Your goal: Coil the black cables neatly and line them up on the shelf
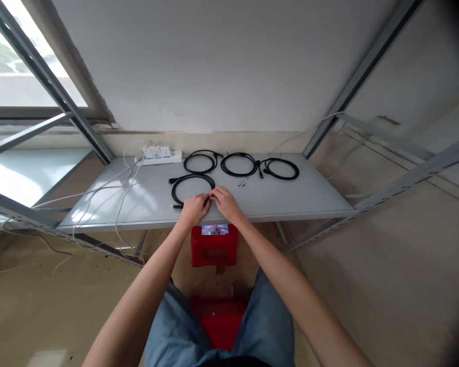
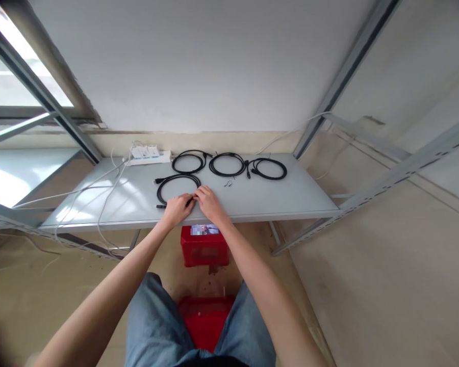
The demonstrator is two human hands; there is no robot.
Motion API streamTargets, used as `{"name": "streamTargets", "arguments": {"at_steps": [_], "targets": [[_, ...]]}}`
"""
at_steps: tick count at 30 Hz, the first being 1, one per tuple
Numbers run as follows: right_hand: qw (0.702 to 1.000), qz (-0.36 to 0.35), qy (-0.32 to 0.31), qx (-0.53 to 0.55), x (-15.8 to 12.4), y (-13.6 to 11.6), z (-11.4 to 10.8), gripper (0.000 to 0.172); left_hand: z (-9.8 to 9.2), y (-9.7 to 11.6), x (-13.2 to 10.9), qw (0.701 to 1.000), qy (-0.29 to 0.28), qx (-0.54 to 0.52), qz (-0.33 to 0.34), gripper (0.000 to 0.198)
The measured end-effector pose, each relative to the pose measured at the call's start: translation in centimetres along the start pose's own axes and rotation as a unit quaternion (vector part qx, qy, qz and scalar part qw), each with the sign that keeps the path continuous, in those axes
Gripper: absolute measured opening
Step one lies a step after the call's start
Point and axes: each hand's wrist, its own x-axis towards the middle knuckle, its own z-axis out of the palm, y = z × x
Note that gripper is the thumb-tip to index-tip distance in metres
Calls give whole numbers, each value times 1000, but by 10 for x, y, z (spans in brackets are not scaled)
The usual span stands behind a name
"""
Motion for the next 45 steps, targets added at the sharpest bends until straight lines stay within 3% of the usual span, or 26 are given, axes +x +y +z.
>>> {"name": "streamTargets", "arguments": {"at_steps": [11,24,34,45], "targets": [[998,3,-26,-52,0,-2,1,15,2,-3,1,1000,6,12,14,36],[1000,5,-8,-17,0,2,3,9,-1,0,1,1000,-11,19,-2,41],[1000,-6,7,-13,-1,0,2,27,-2,3,-1,1000,1,6,-8,42],[1000,5,4,-15,-2,3,4,21,-2,4,0,1000,3,0,-11,34]]}}
